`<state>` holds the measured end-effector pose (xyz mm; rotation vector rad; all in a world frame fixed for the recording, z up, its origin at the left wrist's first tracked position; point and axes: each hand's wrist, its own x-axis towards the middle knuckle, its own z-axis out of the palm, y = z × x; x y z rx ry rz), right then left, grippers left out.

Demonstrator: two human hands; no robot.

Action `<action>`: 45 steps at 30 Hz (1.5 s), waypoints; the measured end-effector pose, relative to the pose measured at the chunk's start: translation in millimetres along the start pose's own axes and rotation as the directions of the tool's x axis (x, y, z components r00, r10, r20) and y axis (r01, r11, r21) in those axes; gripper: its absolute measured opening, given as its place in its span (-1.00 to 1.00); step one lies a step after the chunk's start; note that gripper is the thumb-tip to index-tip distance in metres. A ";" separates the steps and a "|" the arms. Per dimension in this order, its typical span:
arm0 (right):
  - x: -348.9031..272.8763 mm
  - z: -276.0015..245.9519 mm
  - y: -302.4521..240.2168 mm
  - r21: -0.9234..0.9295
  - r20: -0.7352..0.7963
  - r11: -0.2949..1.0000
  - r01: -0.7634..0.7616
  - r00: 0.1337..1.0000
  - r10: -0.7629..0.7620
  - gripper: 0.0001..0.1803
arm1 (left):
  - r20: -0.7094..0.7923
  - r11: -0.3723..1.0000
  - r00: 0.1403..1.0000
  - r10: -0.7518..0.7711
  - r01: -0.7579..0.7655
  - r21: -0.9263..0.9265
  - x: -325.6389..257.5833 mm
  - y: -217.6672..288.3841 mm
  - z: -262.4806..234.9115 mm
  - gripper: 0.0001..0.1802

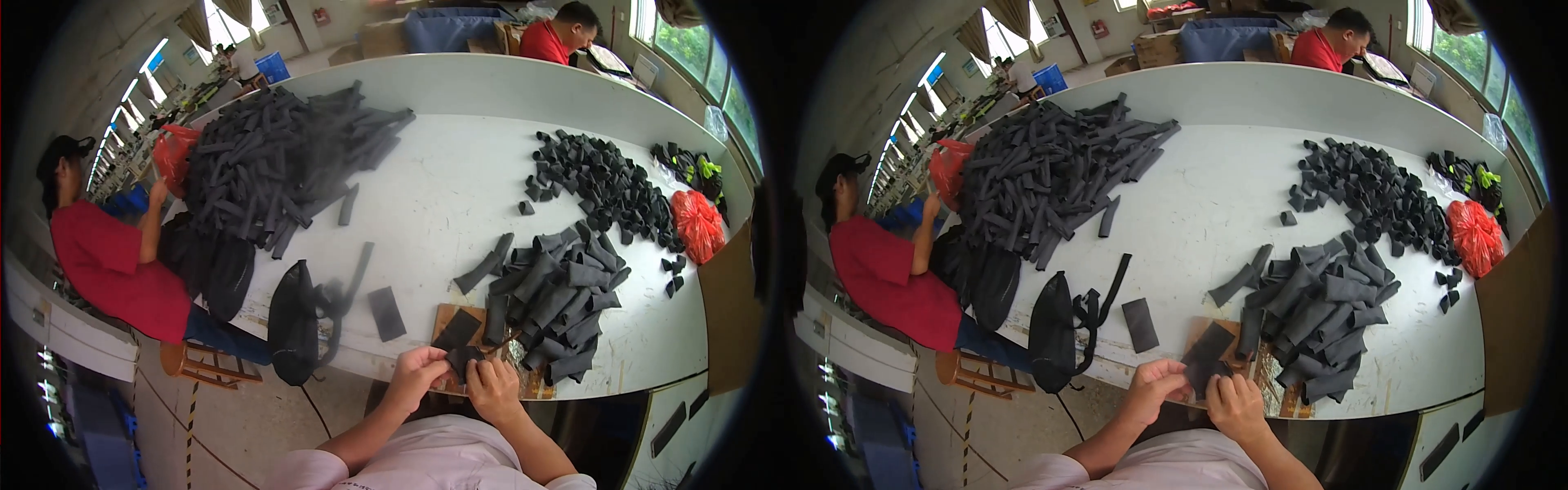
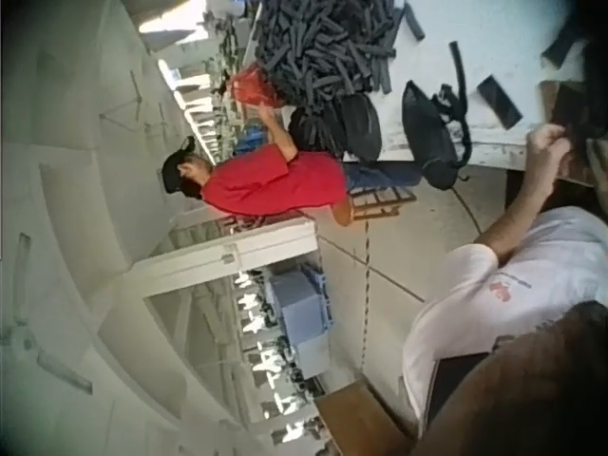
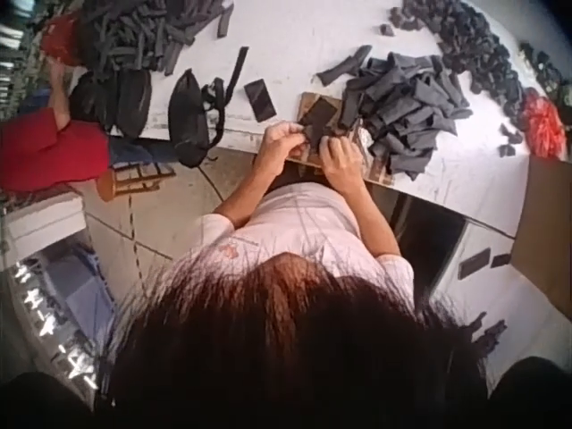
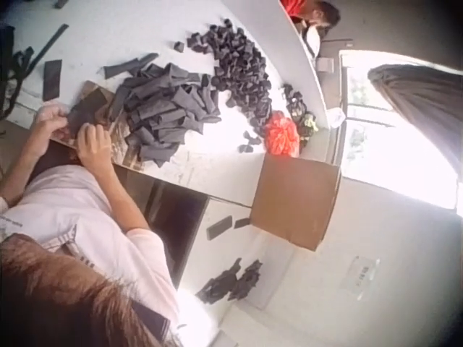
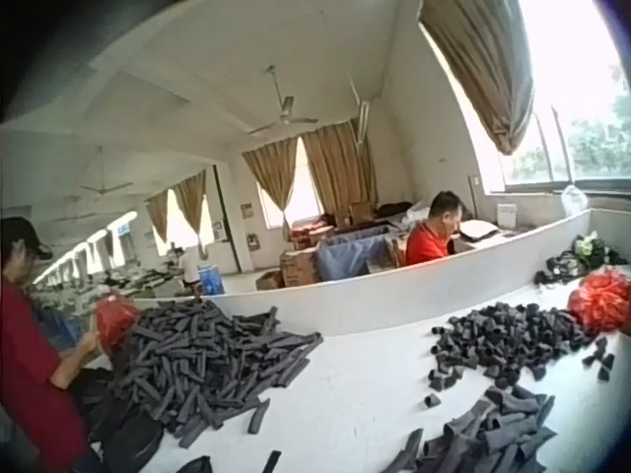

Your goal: The recorder is assembling black foam padding sleeves or components at a workbench in a factory setting.

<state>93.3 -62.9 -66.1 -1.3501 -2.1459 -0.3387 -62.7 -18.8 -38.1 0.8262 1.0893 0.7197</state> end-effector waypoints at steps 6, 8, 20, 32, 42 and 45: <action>-6.1 -1.7 -1.5 0.020 0.039 0.996 0.089 0.995 -0.089 -0.73 | -0.007 0.997 0.997 -0.070 0.071 0.034 -1.2 -6.2 -6.8 -0.82; -6.2 -1.2 -0.8 0.006 0.075 0.993 0.114 0.991 -0.114 -0.73 | -0.002 0.997 0.998 -0.070 0.070 0.023 -1.1 -8.2 -8.8 -0.82; -14.0 8.5 -7.2 0.012 0.071 0.992 0.122 0.990 -0.123 -0.75 | -0.065 0.991 0.992 -0.107 0.101 -0.091 -2.0 -28.5 -6.8 -0.86; 8.0 -13.9 -22.9 0.727 0.312 0.409 -0.552 0.795 0.519 -0.66 | 0.053 0.831 0.910 0.412 -0.399 0.388 -8.0 -23.6 7.8 -0.91; 16.5 -16.6 -29.8 0.724 0.181 0.435 -0.535 0.756 0.629 -0.90 | 0.080 0.795 0.915 0.395 -0.384 0.470 -11.1 -4.9 11.4 -0.93; 11.1 -13.7 -24.2 0.730 0.220 0.423 -0.537 0.770 0.598 -0.90 | 0.091 0.810 0.912 0.401 -0.399 0.430 -8.4 -14.5 10.1 -0.93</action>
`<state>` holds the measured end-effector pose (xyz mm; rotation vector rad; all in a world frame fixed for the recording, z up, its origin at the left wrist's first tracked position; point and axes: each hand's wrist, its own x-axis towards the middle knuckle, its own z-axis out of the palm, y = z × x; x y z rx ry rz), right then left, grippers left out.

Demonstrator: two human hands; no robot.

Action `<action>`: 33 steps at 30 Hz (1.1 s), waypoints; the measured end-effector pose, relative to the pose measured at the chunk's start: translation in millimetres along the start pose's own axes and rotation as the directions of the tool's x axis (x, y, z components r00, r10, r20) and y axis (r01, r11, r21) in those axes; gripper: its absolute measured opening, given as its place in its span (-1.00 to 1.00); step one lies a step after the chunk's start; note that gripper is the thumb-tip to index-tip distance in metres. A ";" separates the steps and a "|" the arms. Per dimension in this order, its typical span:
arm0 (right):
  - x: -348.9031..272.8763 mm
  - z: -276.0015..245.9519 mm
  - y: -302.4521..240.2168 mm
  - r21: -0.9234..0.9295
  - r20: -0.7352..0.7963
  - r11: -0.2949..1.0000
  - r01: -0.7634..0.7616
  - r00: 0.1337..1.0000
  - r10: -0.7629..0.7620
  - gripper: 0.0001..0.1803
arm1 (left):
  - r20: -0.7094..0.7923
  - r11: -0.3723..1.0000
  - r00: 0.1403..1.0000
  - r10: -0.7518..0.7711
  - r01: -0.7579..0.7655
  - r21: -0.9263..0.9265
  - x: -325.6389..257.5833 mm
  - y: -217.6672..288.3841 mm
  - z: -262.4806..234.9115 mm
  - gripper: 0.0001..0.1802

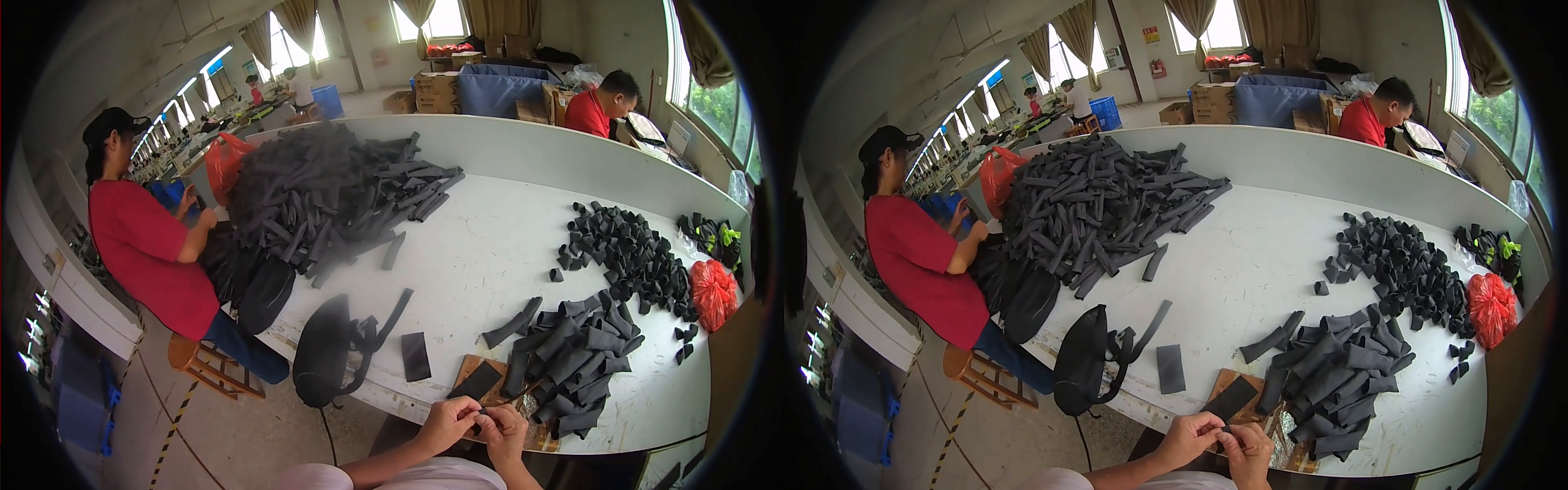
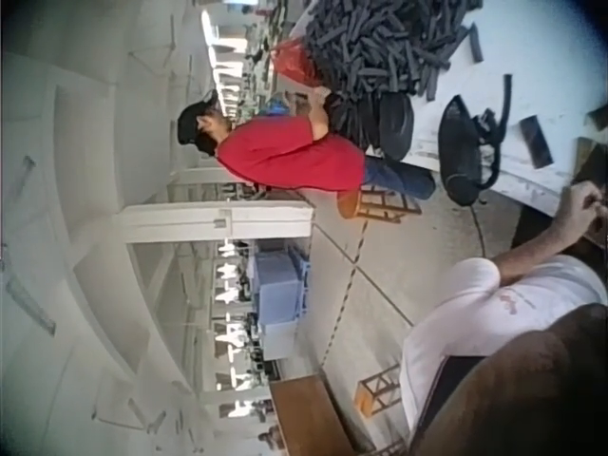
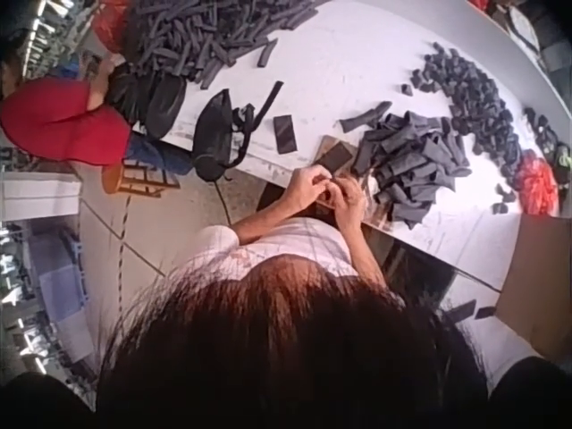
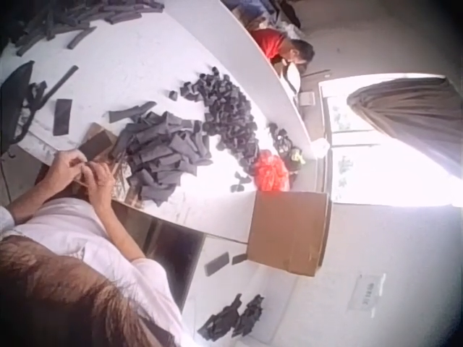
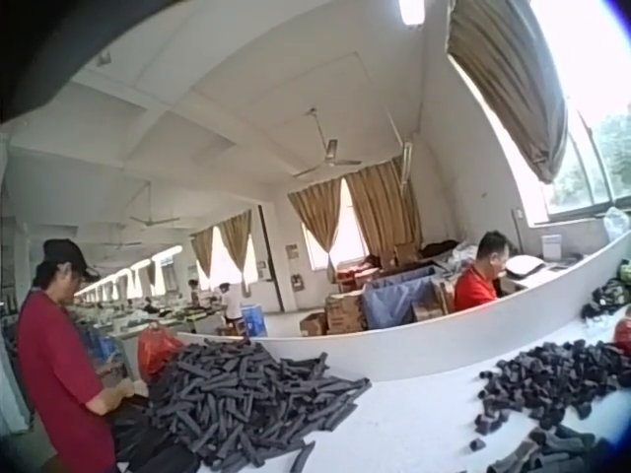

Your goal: The recorder is assembling black foam padding sleeves or components at a workbench in a factory setting.

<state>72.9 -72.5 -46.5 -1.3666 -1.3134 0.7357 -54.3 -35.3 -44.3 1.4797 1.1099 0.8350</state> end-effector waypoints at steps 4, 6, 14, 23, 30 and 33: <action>1.8 0.4 9.4 -0.279 0.059 0.944 0.177 0.984 -0.167 -0.87 | -0.045 0.987 0.993 0.110 -0.104 0.123 -0.9 -3.0 4.9 -0.92; 1.7 2.6 14.5 -0.385 0.093 0.889 0.247 0.969 -0.229 -0.87 | -0.070 0.889 0.966 0.249 -0.200 0.412 -1.2 -8.9 7.7 -0.92; 1.2 4.3 -2.5 -0.092 0.003 0.989 -0.113 0.994 0.114 -0.89 | -0.078 0.999 0.997 -0.014 0.017 0.032 1.8 -15.9 6.4 -0.89; 3.2 7.8 6.2 -0.246 -0.049 0.965 0.086 0.994 -0.101 -0.89 | -0.089 0.964 0.984 0.153 -0.129 0.232 1.6 -16.6 9.7 -0.90; -1.9 3.5 6.0 -0.072 0.007 0.983 -0.171 0.985 0.172 -0.90 | -0.057 0.998 0.997 0.045 -0.042 0.052 2.0 -18.5 9.6 -0.90; 0.6 4.7 10.5 -0.247 0.011 0.969 0.016 1.000 -0.014 -0.91 | -0.073 0.974 0.991 0.114 -0.097 0.205 2.3 -16.4 9.7 -0.91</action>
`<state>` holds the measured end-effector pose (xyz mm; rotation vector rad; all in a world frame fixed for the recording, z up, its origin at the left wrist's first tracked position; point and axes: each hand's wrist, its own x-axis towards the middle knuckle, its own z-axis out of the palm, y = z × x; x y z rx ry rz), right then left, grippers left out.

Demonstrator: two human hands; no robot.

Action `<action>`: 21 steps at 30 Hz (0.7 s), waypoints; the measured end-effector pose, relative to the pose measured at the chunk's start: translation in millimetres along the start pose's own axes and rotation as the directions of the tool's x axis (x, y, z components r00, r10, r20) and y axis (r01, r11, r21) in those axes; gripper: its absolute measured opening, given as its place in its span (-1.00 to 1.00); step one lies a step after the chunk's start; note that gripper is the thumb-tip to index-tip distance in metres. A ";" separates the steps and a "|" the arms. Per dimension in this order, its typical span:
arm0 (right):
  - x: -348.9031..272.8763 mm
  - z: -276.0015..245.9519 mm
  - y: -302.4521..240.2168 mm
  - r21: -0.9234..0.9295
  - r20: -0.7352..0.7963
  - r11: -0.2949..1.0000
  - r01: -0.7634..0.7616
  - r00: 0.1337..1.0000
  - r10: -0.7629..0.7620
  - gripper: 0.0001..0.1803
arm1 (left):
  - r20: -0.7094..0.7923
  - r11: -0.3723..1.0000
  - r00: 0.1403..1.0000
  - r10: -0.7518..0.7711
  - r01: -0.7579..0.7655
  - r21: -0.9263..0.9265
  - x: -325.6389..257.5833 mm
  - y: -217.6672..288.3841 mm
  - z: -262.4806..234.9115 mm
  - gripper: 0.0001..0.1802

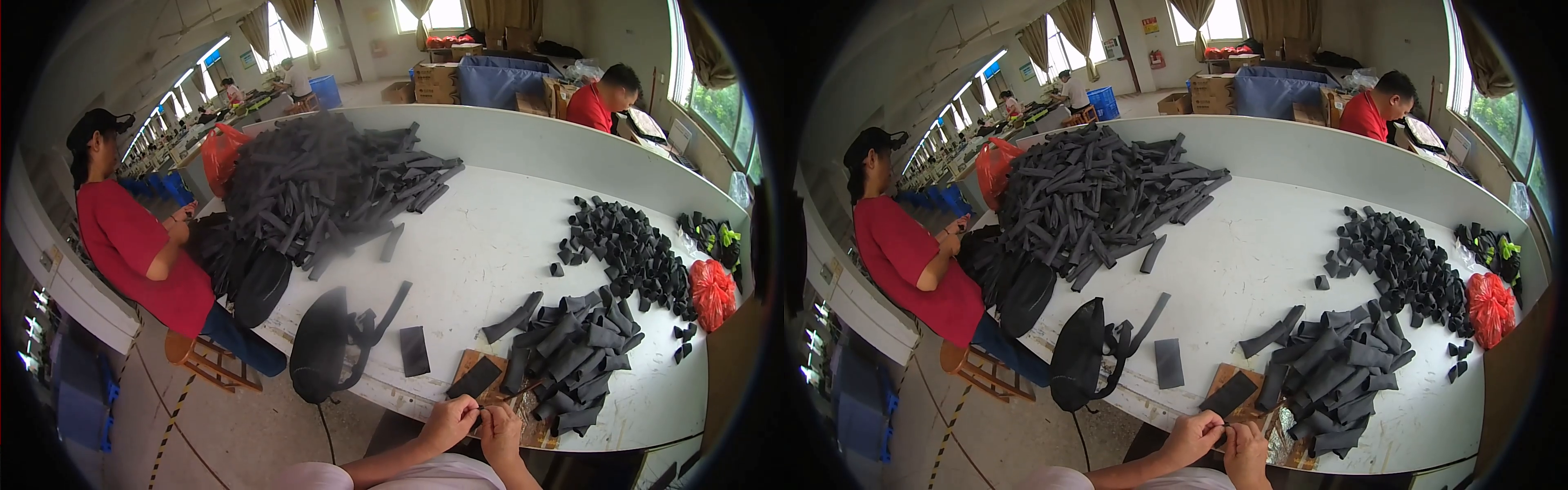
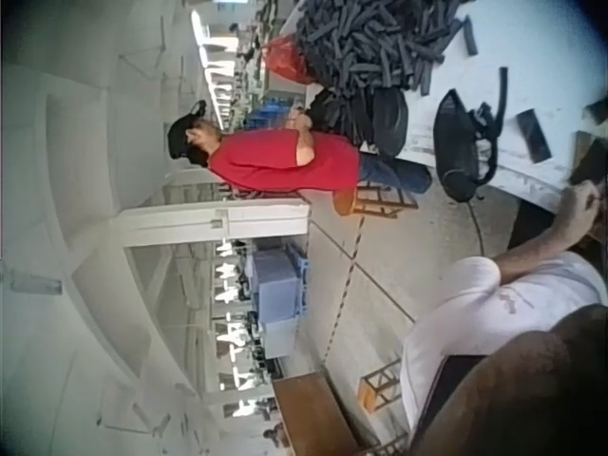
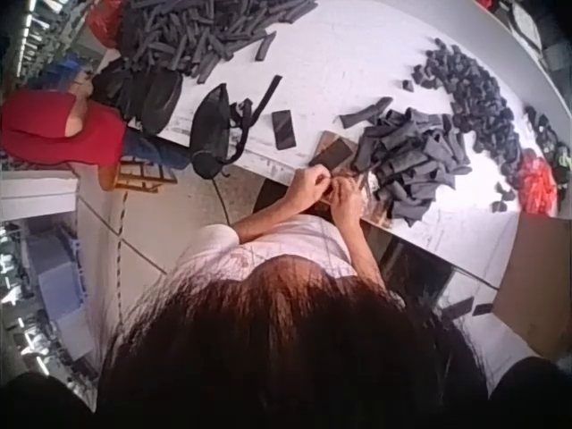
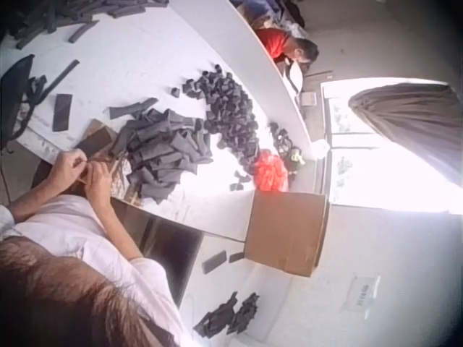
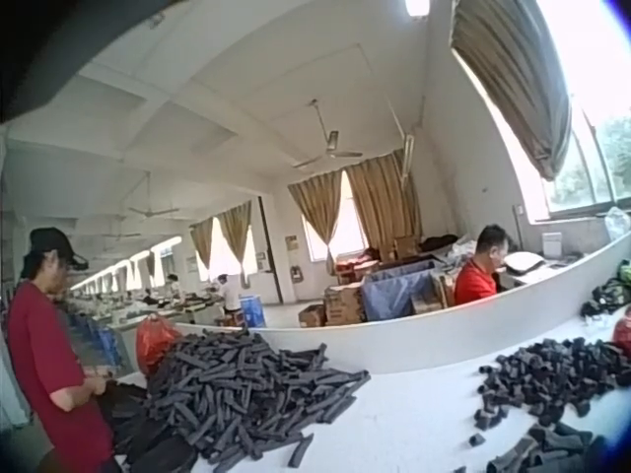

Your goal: The recorder is assembling black foam padding sleeves or components at a workbench in a factory setting.

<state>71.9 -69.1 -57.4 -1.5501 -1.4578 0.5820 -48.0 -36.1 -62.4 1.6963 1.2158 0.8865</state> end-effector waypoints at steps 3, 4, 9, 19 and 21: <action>0.3 4.0 5.9 -0.150 0.003 0.968 0.199 0.980 -0.201 -0.92 | -0.043 0.978 0.995 0.092 -0.082 0.189 -2.9 -4.5 3.8 -0.91; -0.3 5.1 6.5 -0.106 -0.020 0.982 0.158 0.987 -0.161 -0.91 | -0.044 0.979 0.995 0.090 -0.080 0.189 -2.8 -4.2 4.2 -0.91; -10.3 8.1 19.0 0.230 0.022 0.937 -0.262 0.964 0.264 -0.84 | -0.075 1.000 0.997 -0.007 0.006 -0.024 -0.8 -4.4 3.8 -0.91; 0.2 6.2 10.9 -0.073 0.040 0.993 0.090 0.995 -0.087 -0.95 | -0.044 0.995 0.997 0.065 -0.062 0.077 -2.5 -4.8 4.9 -0.92; -0.2 8.1 10.2 -0.123 0.064 0.985 0.124 0.991 -0.117 -0.96 | -0.126 0.969 0.978 0.168 -0.140 0.204 -3.3 -12.1 9.7 -0.92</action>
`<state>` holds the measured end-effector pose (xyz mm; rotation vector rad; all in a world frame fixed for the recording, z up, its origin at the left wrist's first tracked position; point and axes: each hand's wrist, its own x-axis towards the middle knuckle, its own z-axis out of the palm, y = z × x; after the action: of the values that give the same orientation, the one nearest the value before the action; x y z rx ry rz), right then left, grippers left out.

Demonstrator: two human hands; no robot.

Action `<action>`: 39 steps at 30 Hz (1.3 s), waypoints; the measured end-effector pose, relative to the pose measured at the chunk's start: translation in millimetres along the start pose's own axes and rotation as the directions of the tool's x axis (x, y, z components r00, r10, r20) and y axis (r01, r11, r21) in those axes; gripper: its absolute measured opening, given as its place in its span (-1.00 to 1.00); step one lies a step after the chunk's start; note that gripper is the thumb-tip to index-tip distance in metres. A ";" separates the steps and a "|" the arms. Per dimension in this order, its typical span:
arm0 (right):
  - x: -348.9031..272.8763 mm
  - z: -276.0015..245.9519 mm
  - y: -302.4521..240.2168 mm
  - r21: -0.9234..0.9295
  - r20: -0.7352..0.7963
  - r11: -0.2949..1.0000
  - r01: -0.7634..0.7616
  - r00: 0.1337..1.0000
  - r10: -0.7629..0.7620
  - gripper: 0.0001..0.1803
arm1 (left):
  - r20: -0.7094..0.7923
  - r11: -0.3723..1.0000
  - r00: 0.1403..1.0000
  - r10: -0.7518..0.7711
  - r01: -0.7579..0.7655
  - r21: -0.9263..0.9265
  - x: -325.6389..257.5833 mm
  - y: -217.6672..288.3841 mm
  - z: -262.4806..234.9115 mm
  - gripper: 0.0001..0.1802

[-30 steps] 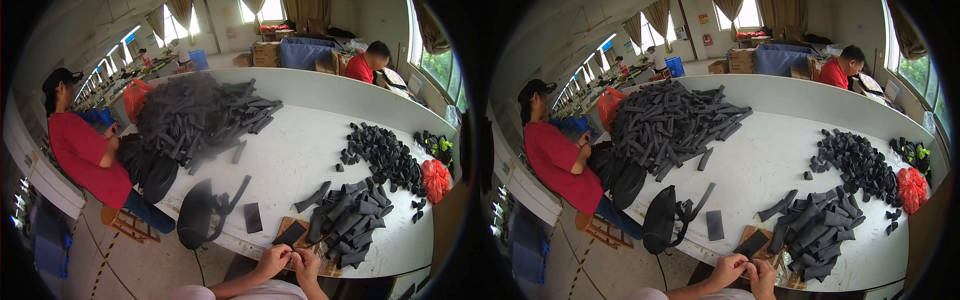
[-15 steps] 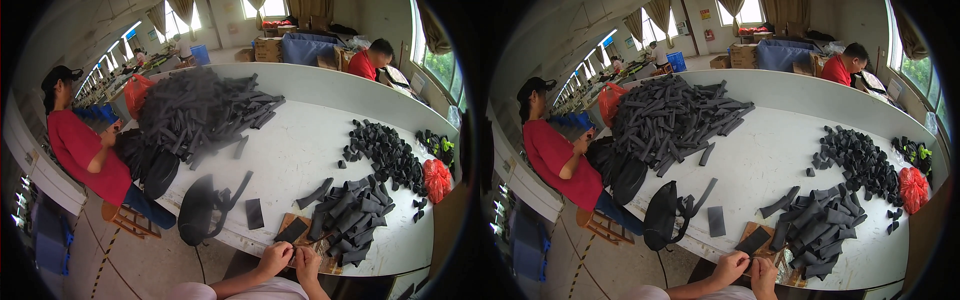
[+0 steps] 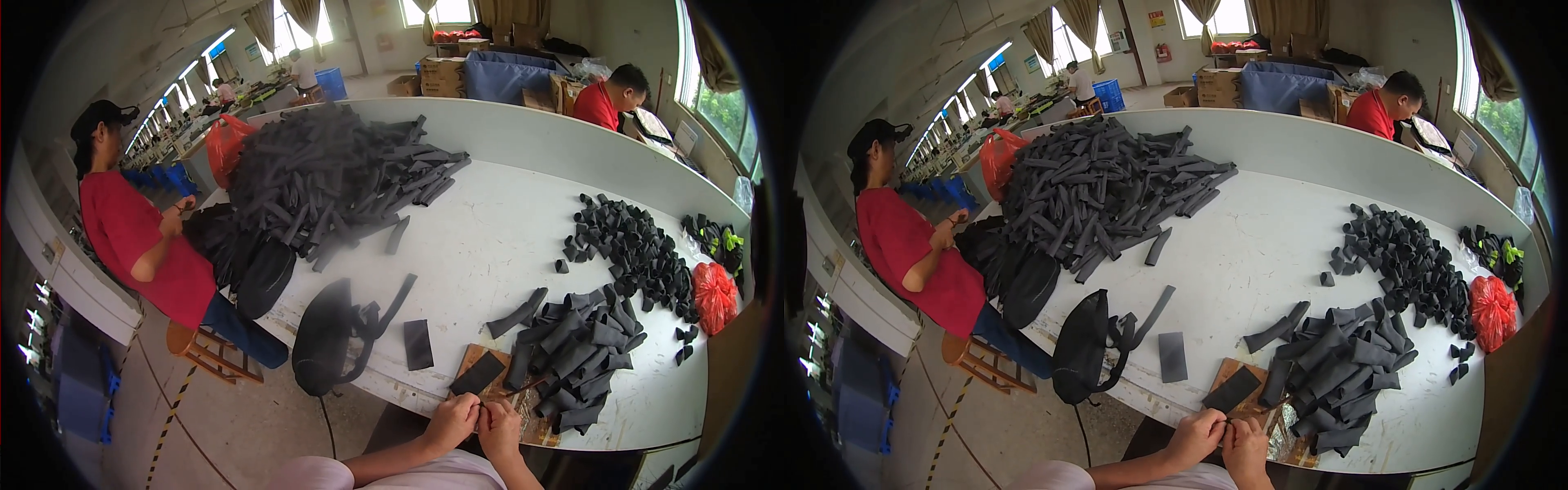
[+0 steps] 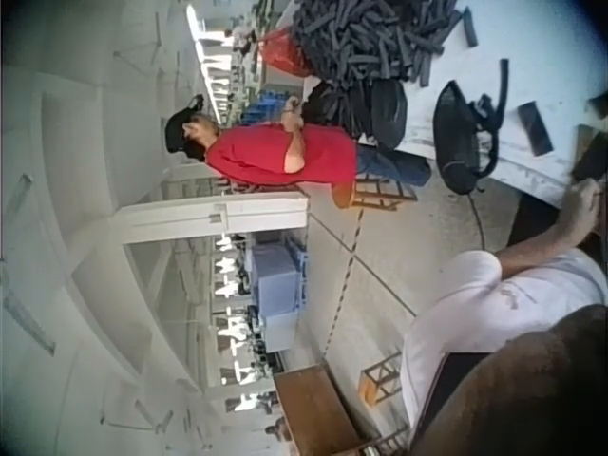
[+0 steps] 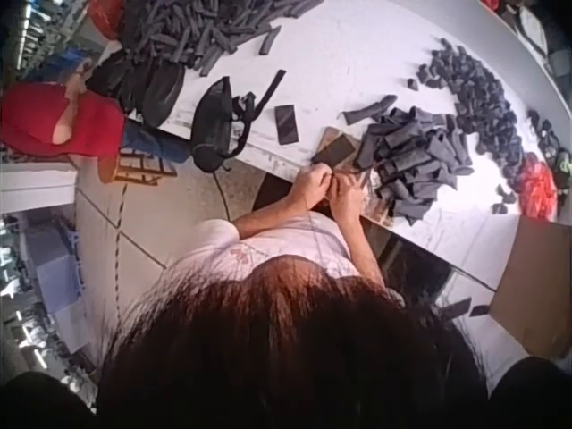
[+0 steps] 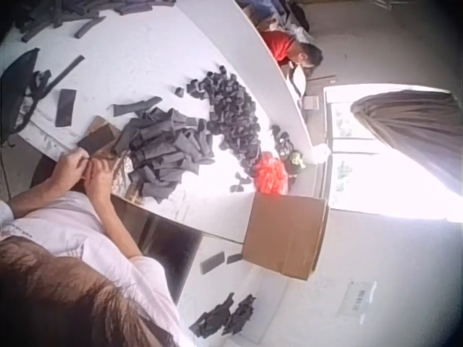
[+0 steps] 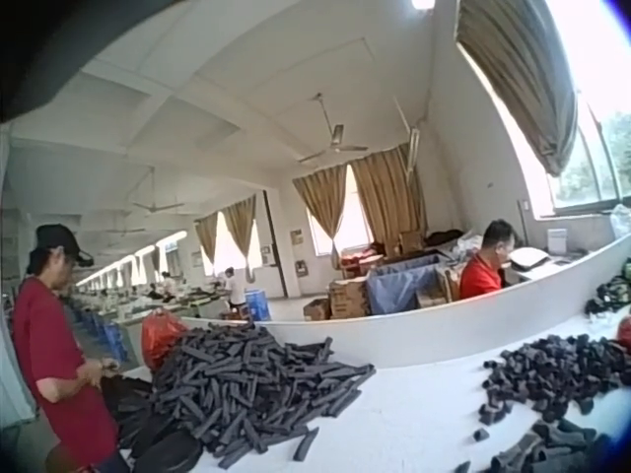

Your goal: The recorder is assembling black foam padding sleeves or components at a workbench in a factory setting.

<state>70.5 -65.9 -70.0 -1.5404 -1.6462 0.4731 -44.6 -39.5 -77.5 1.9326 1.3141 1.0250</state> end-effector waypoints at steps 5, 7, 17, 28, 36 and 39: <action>-2.3 -3.5 -4.7 0.022 -0.073 0.997 -0.076 0.994 0.077 -0.94 | 0.146 0.923 0.959 -0.245 0.277 -0.269 -4.0 -2.1 1.7 -0.90; -3.2 -6.0 -4.5 -0.020 -0.062 0.999 -0.032 0.998 0.030 -0.91 | 0.290 0.800 0.882 -0.371 0.462 -0.383 -4.3 -1.2 -1.0 -0.90; -2.4 -12.8 5.4 0.403 0.143 0.868 -0.290 0.957 0.253 -0.76 | 0.274 0.716 0.901 -0.336 0.434 -0.547 1.2 5.0 -6.5 -0.89; 5.4 -0.3 5.4 0.068 -0.146 0.989 -0.129 0.980 0.138 -0.90 | 0.000 0.817 0.948 -0.318 0.274 -0.508 4.5 4.7 8.2 -0.85; -4.7 -10.8 19.1 0.762 0.472 0.187 -0.621 0.729 0.496 -0.95 | 0.659 0.191 0.685 -0.312 0.724 -0.662 16.1 -4.2 -24.3 -0.74; -10.0 -7.4 27.2 0.766 0.641 -0.171 -0.620 0.715 0.279 -0.93 | 0.303 0.602 0.838 -0.455 0.539 -0.589 10.9 1.5 -9.2 -0.75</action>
<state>92.9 -72.2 -88.8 -0.7641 -0.2851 1.8738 -49.2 -29.3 -68.5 0.9812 1.1135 0.8867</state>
